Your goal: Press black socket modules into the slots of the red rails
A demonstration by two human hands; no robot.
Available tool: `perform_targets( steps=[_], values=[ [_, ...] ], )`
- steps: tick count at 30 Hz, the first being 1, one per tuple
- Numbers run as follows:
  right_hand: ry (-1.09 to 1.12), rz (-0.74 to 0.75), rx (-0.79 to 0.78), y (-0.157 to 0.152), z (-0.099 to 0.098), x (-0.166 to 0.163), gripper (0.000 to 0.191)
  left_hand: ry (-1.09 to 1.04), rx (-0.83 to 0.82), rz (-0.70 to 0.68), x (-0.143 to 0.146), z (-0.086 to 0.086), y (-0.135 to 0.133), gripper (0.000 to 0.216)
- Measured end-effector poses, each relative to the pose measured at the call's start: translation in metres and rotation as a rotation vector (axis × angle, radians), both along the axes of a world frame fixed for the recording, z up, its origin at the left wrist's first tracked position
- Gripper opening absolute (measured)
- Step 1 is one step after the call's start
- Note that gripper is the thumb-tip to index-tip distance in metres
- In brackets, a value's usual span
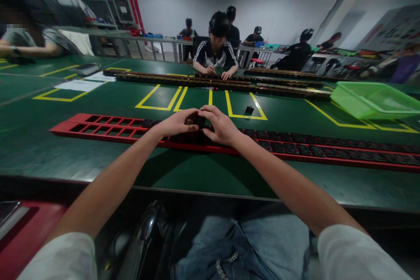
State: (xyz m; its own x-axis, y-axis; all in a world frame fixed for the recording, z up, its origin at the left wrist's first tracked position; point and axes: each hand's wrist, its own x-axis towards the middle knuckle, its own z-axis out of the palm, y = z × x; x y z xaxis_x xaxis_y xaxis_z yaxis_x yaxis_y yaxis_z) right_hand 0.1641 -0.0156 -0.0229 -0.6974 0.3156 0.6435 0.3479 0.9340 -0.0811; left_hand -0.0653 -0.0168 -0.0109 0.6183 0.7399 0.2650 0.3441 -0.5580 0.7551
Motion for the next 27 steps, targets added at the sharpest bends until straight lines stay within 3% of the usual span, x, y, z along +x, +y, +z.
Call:
perform_targets(
  steps=[4,8,11,14,18,24,27],
  values=[
    [0.022,-0.202,-0.183,0.010,-0.004,0.001,0.041,0.098,0.148,0.150,-0.015,0.004,0.006,0.050],
    [-0.287,-0.356,-0.350,0.014,-0.006,-0.004,0.021,0.148,0.234,0.267,-0.028,0.009,0.010,0.048],
    [-0.387,-0.386,-0.385,0.011,-0.004,-0.007,0.025,0.170,0.272,0.278,-0.037,0.015,0.009,0.053],
    [-0.374,-0.387,-0.400,0.009,-0.002,-0.008,0.026,0.242,0.318,0.265,-0.048,0.021,0.010,0.042],
    [-0.353,-0.371,-0.414,0.008,-0.001,-0.007,0.029,0.356,0.360,0.349,-0.058,0.024,0.014,0.038],
    [-0.363,-0.385,-0.431,0.007,0.002,-0.007,0.029,0.516,0.186,0.410,-0.062,0.027,0.010,0.039],
    [-0.366,-0.386,-0.444,0.005,0.004,-0.007,0.030,0.583,0.175,0.436,-0.065,0.028,0.009,0.037]
  ],
)
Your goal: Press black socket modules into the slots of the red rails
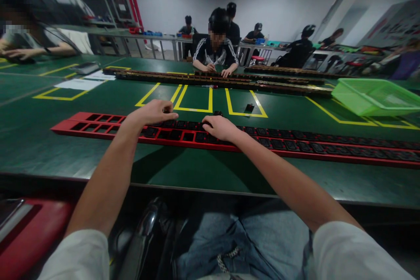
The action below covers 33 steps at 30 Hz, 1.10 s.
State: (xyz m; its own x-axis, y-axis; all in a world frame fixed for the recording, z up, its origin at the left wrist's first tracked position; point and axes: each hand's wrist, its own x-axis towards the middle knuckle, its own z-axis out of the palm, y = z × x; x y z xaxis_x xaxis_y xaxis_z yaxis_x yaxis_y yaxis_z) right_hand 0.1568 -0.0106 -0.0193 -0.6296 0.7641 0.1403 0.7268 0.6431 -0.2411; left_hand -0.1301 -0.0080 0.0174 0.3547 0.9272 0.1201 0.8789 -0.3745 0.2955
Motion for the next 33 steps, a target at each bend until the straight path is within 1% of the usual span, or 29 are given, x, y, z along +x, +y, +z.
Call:
perform_targets(
  steps=[3,10,13,18,22,27,33],
  values=[
    [0.004,0.007,0.005,0.000,0.000,0.000,0.030,0.040,-0.016,-0.003,-0.002,-0.001,0.001,0.035],
    [0.000,0.009,0.010,0.000,0.000,0.000,0.030,0.152,-0.145,-0.012,0.001,-0.004,0.001,0.043],
    [-0.004,0.008,0.011,-0.001,0.001,0.000,0.030,0.198,-0.161,0.011,0.004,-0.003,-0.001,0.044],
    [-0.010,-0.001,0.017,-0.001,0.001,-0.001,0.030,0.260,-0.242,0.035,0.009,0.002,-0.005,0.044],
    [0.001,0.006,0.011,-0.001,0.000,0.000,0.030,0.262,-0.212,0.034,0.009,0.000,-0.004,0.048],
    [-0.001,-0.001,0.001,-0.001,0.001,-0.001,0.028,0.266,-0.193,0.000,0.010,-0.005,-0.001,0.051],
    [0.005,0.006,-0.001,0.000,0.001,0.000,0.029,0.282,-0.222,0.036,0.010,-0.005,-0.001,0.052]
  ],
)
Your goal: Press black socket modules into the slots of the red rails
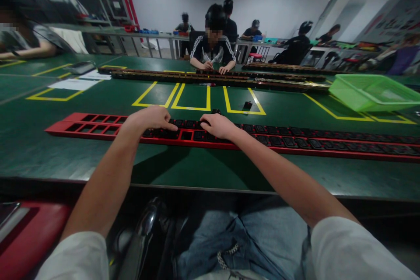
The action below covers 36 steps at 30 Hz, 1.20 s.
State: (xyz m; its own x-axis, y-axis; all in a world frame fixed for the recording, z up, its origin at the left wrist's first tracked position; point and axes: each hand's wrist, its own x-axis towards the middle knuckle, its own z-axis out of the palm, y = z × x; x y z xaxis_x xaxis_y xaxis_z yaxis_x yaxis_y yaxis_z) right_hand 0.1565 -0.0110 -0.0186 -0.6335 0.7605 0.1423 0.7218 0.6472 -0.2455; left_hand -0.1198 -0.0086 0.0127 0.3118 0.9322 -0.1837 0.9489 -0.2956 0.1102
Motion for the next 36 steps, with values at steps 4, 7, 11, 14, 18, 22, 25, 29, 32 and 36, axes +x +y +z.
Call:
perform_targets(
  steps=[4,7,11,14,18,22,25,29,32,36],
  values=[
    [-0.003,-0.003,0.003,0.000,-0.001,0.000,0.028,0.011,0.007,0.007,0.000,-0.002,0.001,0.053],
    [-0.007,-0.007,0.005,0.000,-0.001,0.000,0.028,0.034,0.045,0.034,0.001,0.001,-0.003,0.059],
    [-0.009,-0.003,0.017,-0.001,0.000,0.000,0.028,0.031,0.233,0.134,0.000,0.007,-0.007,0.066],
    [-0.014,-0.011,0.011,-0.001,0.001,-0.001,0.028,-0.021,0.348,0.154,-0.002,0.007,-0.004,0.063],
    [-0.011,-0.012,0.007,-0.001,0.001,-0.001,0.028,-0.054,0.296,0.121,-0.003,0.003,0.001,0.055],
    [-0.005,-0.012,0.006,-0.001,0.000,-0.001,0.029,-0.089,0.090,0.008,-0.013,0.003,0.003,0.043],
    [-0.002,-0.008,0.006,-0.001,0.000,0.000,0.029,-0.152,-0.032,-0.046,-0.028,0.004,0.002,0.036],
    [-0.013,-0.014,0.004,-0.002,0.001,-0.001,0.028,-0.195,-0.110,-0.095,-0.037,0.004,0.001,0.032],
    [-0.011,-0.008,0.007,-0.001,0.001,-0.001,0.028,-0.225,-0.127,-0.109,-0.034,0.004,0.001,0.030],
    [-0.005,-0.006,0.010,0.000,0.000,-0.001,0.027,-0.247,-0.145,-0.129,-0.028,0.004,0.003,0.028]
  ],
)
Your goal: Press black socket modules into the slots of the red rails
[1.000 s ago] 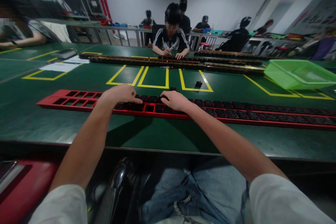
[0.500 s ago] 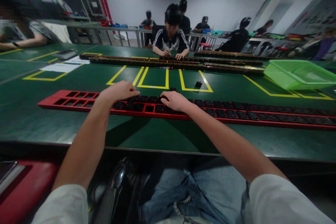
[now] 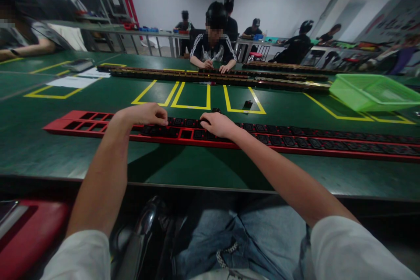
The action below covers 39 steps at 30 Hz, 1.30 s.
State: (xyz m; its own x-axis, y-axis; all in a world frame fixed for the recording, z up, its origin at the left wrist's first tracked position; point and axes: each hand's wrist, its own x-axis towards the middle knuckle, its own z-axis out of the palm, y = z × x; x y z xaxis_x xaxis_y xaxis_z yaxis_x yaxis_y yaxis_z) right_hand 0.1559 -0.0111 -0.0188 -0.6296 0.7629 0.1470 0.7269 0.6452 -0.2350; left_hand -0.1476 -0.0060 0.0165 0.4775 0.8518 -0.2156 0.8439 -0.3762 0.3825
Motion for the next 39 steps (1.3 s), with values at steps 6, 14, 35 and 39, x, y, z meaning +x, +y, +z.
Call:
perform_targets(
  steps=[6,14,35,39],
  values=[
    [-0.004,0.006,-0.005,0.000,0.000,0.001,0.028,0.032,0.029,-0.022,0.000,-0.001,0.002,0.030],
    [-0.008,-0.002,0.005,-0.001,0.001,0.000,0.028,0.053,0.034,-0.018,0.003,0.001,-0.001,0.030],
    [0.028,0.004,0.026,0.001,-0.002,-0.001,0.023,0.056,0.163,0.055,0.001,-0.010,0.007,0.027],
    [0.043,-0.157,0.177,-0.002,0.000,-0.001,0.025,0.017,0.262,0.110,0.004,-0.010,0.007,0.028]
  ],
)
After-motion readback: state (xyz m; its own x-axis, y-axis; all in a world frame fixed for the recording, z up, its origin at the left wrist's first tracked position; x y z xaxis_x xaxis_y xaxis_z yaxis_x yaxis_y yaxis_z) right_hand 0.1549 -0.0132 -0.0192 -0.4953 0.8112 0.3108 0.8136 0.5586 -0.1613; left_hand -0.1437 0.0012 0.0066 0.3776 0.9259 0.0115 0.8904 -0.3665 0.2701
